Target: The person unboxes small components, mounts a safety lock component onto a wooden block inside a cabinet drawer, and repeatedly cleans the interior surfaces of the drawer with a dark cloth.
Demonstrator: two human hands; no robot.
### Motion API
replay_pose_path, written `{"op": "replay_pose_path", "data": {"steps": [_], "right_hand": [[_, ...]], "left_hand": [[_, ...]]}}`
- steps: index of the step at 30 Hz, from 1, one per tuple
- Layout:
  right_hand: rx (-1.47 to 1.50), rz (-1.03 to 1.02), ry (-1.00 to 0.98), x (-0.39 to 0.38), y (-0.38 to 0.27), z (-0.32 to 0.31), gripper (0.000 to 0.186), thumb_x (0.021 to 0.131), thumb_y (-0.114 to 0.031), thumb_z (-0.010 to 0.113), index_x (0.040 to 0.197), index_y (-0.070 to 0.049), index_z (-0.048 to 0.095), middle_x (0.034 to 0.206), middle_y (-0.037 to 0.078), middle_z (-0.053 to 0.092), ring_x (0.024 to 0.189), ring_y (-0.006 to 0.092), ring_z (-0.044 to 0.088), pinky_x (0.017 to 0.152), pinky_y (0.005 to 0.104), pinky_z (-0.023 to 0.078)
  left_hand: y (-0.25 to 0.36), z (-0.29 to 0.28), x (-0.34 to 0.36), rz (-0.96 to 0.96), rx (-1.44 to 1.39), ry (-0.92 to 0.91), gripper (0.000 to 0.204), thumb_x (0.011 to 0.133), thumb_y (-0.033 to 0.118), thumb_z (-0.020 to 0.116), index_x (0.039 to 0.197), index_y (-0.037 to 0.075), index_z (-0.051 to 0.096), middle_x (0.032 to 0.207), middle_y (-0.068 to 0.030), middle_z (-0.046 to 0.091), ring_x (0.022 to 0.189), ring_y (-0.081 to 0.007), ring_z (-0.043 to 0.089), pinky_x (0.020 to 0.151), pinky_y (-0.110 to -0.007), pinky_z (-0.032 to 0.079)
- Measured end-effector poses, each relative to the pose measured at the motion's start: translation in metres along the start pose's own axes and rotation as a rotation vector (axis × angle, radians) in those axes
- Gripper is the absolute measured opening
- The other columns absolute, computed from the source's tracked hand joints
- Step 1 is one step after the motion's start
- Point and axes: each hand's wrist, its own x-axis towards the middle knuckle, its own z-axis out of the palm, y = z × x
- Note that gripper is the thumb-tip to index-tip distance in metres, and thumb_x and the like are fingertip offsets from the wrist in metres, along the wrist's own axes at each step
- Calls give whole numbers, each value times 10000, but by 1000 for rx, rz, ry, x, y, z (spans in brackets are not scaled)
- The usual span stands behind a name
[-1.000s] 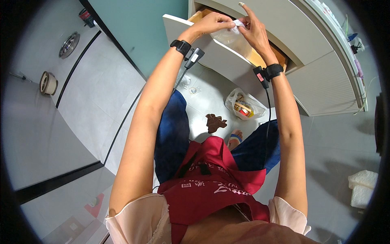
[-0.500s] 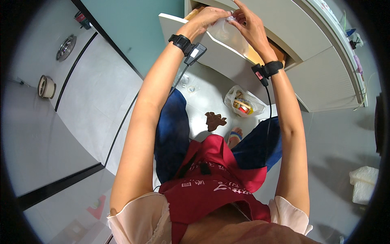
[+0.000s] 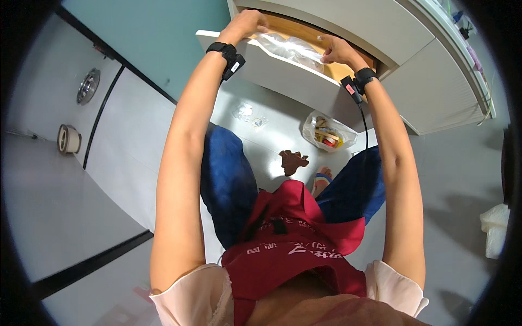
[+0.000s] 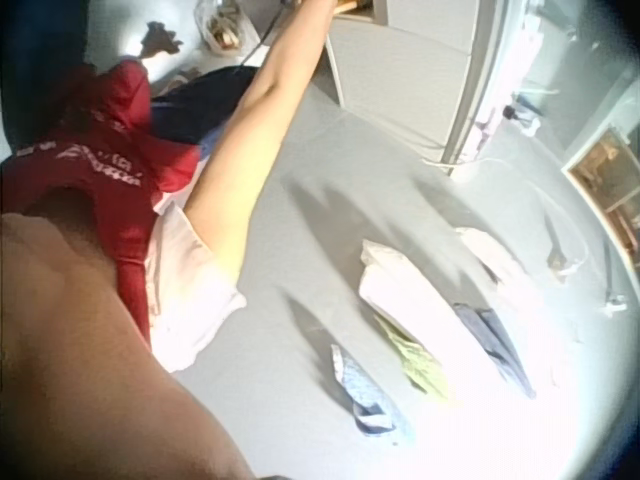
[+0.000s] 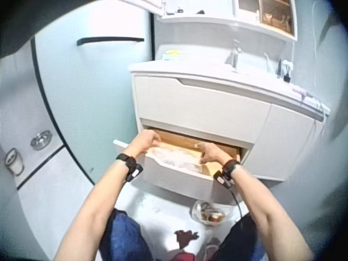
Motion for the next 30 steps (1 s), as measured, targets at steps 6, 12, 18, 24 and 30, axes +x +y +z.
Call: {"op": "replay_pose_path", "data": {"steps": [6, 12, 18, 24, 30], "right_hand": [[281, -109, 68, -21, -47, -14, 737, 899, -84, 754, 1523, 3, 371, 987, 117, 731, 878, 163, 689, 824, 299, 571], [300, -103, 254, -95, 2, -47, 656, 953, -132, 700, 1528, -41, 396, 1113, 100, 720, 980, 165, 681, 902, 306, 555], [396, -105, 437, -134, 15, -56, 590, 946, -121, 684, 1479, -9, 458, 1061, 122, 740, 914, 169, 716, 843, 299, 577], [279, -35, 425, -142, 33, -43, 564, 952, -134, 681, 1475, -51, 488, 1061, 100, 745, 904, 167, 719, 852, 317, 580], [274, -57, 454, -142, 41, -49, 538, 991, -56, 611, 1503, -55, 443, 1110, 109, 728, 935, 172, 707, 870, 314, 575]], "left_hand": [[46, 31, 24, 143, 246, -421, 634, 802, 365, 815, 1381, 195, 622, 1265, -134, 689, 1170, -352, 638, 1005, -441, 494], [44, 46, 55, -161, 484, -390, 478, 841, 379, 720, 1242, 119, 700, 1194, -166, 710, 1081, -371, 680, 925, -479, 543], [-32, 5, 81, -232, 316, -220, 418, 886, 393, 712, 1016, -3, 745, 891, -231, 730, 802, -365, 711, 722, -465, 531], [-42, 25, 77, -409, 4, -388, 471, 872, 224, 777, 1203, -51, 589, 987, -186, 725, 782, -233, 748, 673, -340, 613], [0, 24, 87, -431, 204, -845, 1054, 757, 311, 876, 1597, 129, 266, 1446, -186, 544, 1131, -330, 689, 989, -428, 551]]}}
